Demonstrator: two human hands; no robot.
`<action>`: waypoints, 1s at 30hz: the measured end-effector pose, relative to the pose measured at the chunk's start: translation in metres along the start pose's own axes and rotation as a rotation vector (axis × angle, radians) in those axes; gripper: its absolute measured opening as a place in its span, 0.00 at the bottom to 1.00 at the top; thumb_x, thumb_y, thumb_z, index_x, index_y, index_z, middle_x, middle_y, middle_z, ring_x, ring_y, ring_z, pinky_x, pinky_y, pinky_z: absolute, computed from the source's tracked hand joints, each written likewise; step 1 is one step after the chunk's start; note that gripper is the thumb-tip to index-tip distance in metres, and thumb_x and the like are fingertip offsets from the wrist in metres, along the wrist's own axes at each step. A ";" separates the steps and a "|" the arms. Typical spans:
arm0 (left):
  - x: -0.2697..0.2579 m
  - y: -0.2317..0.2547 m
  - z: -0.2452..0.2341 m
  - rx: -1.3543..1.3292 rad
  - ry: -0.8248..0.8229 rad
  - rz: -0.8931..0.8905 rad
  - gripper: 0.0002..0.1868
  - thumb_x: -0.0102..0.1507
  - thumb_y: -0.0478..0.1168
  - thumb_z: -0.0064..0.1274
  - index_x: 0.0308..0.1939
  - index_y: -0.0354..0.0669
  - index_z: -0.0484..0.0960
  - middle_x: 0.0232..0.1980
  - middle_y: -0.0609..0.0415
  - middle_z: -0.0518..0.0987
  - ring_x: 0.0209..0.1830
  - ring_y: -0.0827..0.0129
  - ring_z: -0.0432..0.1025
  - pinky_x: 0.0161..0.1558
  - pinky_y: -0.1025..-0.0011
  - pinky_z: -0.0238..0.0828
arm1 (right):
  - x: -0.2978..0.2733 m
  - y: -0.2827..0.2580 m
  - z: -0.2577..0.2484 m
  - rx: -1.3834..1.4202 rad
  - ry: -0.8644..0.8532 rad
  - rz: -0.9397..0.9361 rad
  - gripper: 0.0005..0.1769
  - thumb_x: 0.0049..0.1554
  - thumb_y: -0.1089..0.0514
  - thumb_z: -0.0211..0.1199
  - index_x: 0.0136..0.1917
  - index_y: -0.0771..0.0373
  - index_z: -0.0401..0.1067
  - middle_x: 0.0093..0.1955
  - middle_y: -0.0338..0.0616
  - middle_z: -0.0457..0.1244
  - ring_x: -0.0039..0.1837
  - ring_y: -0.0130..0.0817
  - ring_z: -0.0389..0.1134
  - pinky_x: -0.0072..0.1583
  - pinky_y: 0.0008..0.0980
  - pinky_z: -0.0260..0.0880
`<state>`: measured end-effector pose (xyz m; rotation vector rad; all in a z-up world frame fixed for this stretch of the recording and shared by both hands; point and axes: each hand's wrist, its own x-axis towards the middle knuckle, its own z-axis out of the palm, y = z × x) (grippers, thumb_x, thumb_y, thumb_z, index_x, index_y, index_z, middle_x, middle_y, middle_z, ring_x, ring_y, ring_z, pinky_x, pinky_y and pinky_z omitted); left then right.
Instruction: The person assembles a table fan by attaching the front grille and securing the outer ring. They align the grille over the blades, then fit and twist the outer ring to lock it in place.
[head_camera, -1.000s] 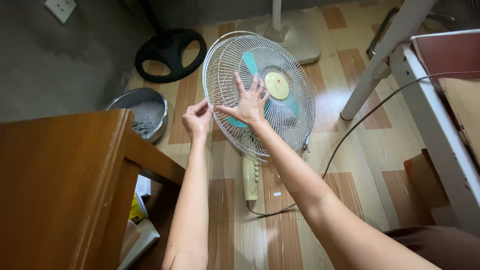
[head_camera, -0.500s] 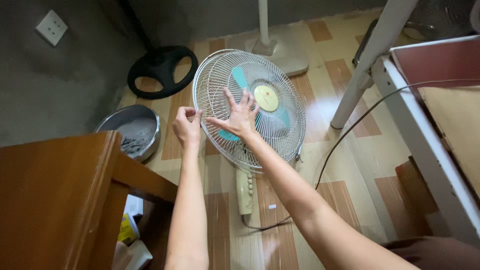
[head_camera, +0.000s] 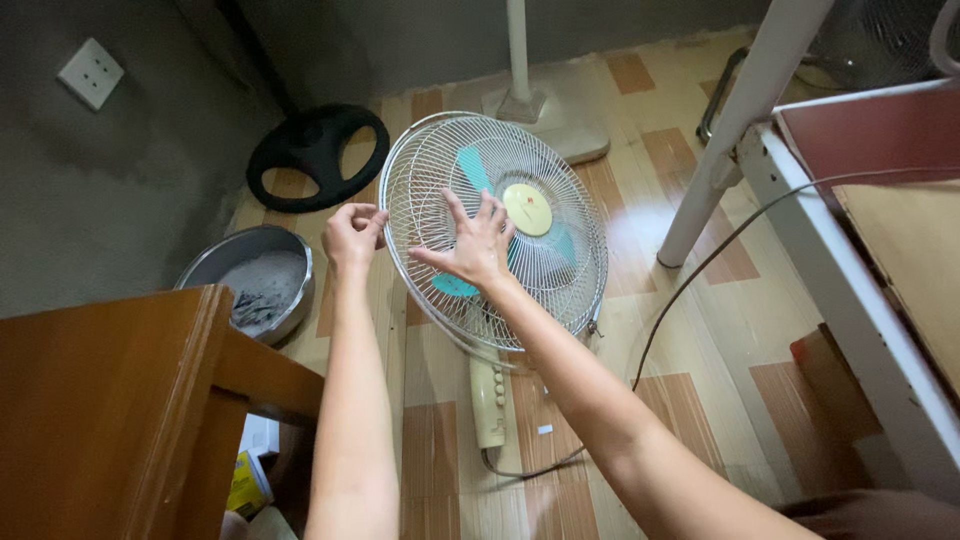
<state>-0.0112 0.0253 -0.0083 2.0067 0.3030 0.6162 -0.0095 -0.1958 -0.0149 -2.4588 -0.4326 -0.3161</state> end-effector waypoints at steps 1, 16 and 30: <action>0.007 0.000 -0.002 -0.039 -0.047 0.011 0.14 0.60 0.45 0.64 0.43 0.40 0.87 0.28 0.56 0.83 0.23 0.74 0.76 0.28 0.70 0.74 | 0.000 -0.001 0.002 -0.012 -0.003 0.003 0.70 0.37 0.10 0.62 0.83 0.38 0.44 0.79 0.74 0.38 0.81 0.69 0.35 0.72 0.73 0.37; 0.022 0.032 -0.009 0.333 -0.037 -0.053 0.09 0.59 0.46 0.67 0.32 0.45 0.91 0.23 0.55 0.83 0.23 0.70 0.79 0.35 0.71 0.77 | 0.004 -0.029 0.000 0.047 0.040 0.050 0.67 0.30 0.24 0.77 0.76 0.45 0.53 0.77 0.66 0.40 0.80 0.66 0.35 0.68 0.84 0.35; 0.074 0.045 -0.004 0.846 -0.252 -0.232 0.16 0.53 0.53 0.73 0.25 0.46 0.90 0.25 0.58 0.84 0.28 0.73 0.80 0.37 0.70 0.78 | 0.006 -0.025 0.006 0.039 0.046 -0.057 0.59 0.33 0.23 0.75 0.72 0.40 0.59 0.76 0.64 0.43 0.79 0.65 0.38 0.66 0.84 0.37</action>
